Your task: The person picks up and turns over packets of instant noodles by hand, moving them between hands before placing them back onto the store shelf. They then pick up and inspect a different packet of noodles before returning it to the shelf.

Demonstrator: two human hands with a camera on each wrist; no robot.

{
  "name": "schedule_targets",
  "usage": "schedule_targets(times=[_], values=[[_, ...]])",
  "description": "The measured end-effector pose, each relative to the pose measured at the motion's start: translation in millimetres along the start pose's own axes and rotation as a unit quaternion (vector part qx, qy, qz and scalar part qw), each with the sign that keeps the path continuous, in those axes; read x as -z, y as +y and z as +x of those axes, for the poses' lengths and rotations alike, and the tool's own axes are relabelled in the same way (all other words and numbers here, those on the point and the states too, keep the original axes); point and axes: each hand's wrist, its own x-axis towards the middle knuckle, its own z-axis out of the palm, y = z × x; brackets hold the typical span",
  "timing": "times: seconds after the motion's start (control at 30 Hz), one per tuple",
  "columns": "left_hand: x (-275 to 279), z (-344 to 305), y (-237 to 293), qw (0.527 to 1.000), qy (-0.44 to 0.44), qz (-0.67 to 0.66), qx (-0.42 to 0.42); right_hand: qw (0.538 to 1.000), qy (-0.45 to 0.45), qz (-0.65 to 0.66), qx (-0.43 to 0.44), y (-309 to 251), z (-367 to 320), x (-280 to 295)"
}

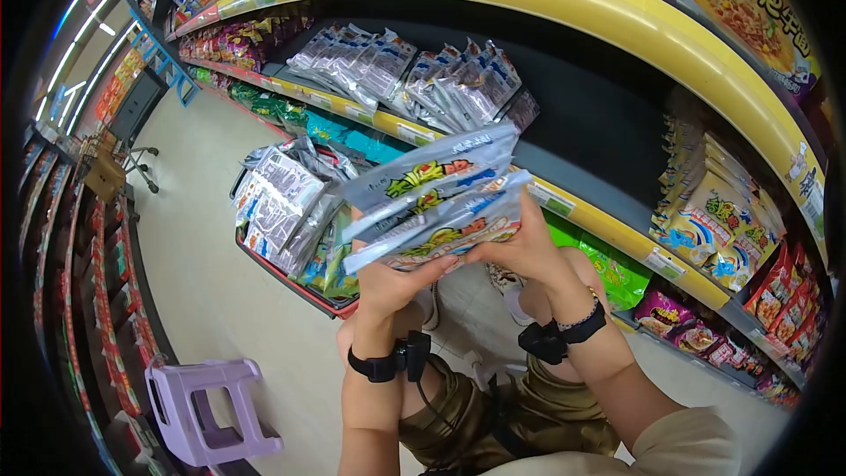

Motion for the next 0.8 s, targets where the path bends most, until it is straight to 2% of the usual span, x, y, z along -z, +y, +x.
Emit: schedule_targets(times=[0.07,0.13,0.2,0.23,0.27,0.33,0.4,0.47,0.53,0.57,0.6,0.67,0.73,0.8], values=[[-4.1,0.7,1.7,0.999,0.005,0.017,-0.029,1.0,-0.004,0.008,-0.013,1.2,-0.2,0.6],[-7.3,2.0,2.0,0.995,0.019,0.033,-0.098,1.0,-0.006,0.015,-0.024,0.2,0.1,1.8],[-7.1,2.6,1.3,0.993,0.018,0.026,-0.115,0.998,-0.041,0.027,0.04,-2.6,1.6,2.7],[-6.1,2.2,1.6,0.997,0.035,-0.007,-0.063,0.998,-0.042,0.025,0.041,-1.9,2.9,0.2],[-5.4,2.1,1.8,0.998,0.05,-0.04,-0.009,0.999,-0.005,0.035,0.035,0.1,4.3,-4.7],[-3.4,8.2,-0.8,0.998,0.048,-0.045,-0.006,0.998,0.035,0.042,0.028,-3.0,7.0,-10.7],[-0.4,11.9,0.1,0.992,-0.014,-0.108,0.066,0.998,0.051,-0.027,-0.008,-10.8,9.7,-11.2],[0.0,13.0,-3.9,0.994,-0.005,-0.076,0.083,0.997,0.029,-0.073,0.01,-6.7,12.0,-6.9],[-3.1,13.3,-5.3,0.976,0.118,-0.146,0.108,0.981,0.028,-0.129,0.141,-8.3,19.0,-2.9],[-1.6,14.8,-8.4,0.967,0.15,-0.169,0.117,0.975,0.066,-0.167,0.131,-3.9,20.2,-2.3],[0.4,17.6,-10.2,0.967,0.149,-0.169,0.118,0.975,0.068,-0.167,0.131,-0.8,22.7,-3.3],[7.3,24.0,-13.3,0.939,0.187,-0.265,0.116,0.902,0.194,-0.358,0.142,4.1,30.5,-9.5],[12.6,25.4,-20.3,0.946,0.182,-0.246,0.111,0.892,0.187,-0.385,0.144,7.6,41.0,-13.5],[12.3,25.0,-20.9,0.942,0.218,-0.233,0.103,0.862,0.187,-0.45,0.139,8.7,51.0,-16.8]])
